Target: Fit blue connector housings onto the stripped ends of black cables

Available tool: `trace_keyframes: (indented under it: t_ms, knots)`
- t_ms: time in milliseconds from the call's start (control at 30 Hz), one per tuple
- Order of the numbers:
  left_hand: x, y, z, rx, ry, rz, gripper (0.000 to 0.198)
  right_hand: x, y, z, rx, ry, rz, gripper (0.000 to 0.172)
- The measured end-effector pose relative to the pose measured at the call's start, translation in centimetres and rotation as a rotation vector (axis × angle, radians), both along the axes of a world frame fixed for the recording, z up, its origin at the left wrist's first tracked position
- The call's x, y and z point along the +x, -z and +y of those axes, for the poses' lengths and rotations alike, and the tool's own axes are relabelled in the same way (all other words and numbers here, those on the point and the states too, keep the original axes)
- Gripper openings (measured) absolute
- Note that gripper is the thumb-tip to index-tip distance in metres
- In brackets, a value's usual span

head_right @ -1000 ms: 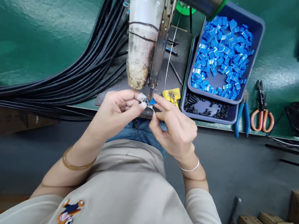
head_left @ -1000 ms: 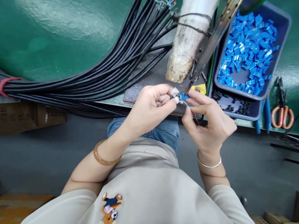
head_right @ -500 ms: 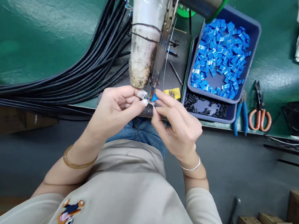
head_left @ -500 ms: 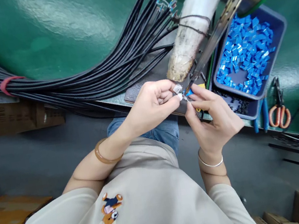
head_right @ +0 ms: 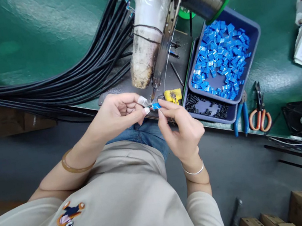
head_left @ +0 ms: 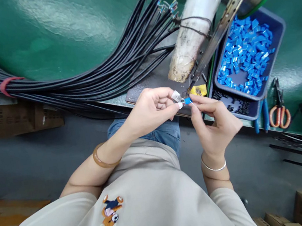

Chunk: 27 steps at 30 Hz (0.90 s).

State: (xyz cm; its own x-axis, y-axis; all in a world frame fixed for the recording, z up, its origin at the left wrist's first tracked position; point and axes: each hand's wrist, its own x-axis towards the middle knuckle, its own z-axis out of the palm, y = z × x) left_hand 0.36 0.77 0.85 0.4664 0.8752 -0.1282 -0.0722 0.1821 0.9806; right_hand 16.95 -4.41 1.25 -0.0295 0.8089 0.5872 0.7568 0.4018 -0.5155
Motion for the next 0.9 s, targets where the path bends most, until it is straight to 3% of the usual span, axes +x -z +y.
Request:
trace_keyframes:
  t_ms: [100,233,367,567,633,767,900]
  knots:
    - [0.0,0.1,-0.4,0.030,0.020,0.026,0.011,0.3,-0.4,-0.6,-0.091,0.042,0.110,0.014]
    - [0.1,0.4,-0.9,0.180,0.005,0.095,0.011,0.1,-0.6,-1.1,-0.031,0.070,-0.085,0.025]
    - [0.1,0.9,-1.3,0.310,-0.015,0.163,0.011,-0.7,-0.2,-1.0,-0.085,0.067,-0.198,0.006]
    - [0.1,1.0,-1.9,0.374,-0.123,0.117,0.011,-1.2,0.3,-0.8,-0.358,0.007,0.267,0.010]
    - [0.1,1.0,-2.1,0.366,-0.140,0.090,0.012,-1.1,0.3,-0.6,-0.268,0.036,0.411,0.011]
    - [0.3,1.1,-2.0,0.341,-0.190,0.072,0.016,-0.8,0.1,-0.2,0.194,0.091,0.587,0.009]
    - [0.4,0.8,-1.6,0.256,-0.179,0.038,0.016,-0.7,0.3,-0.5,0.155,0.095,0.500,0.025]
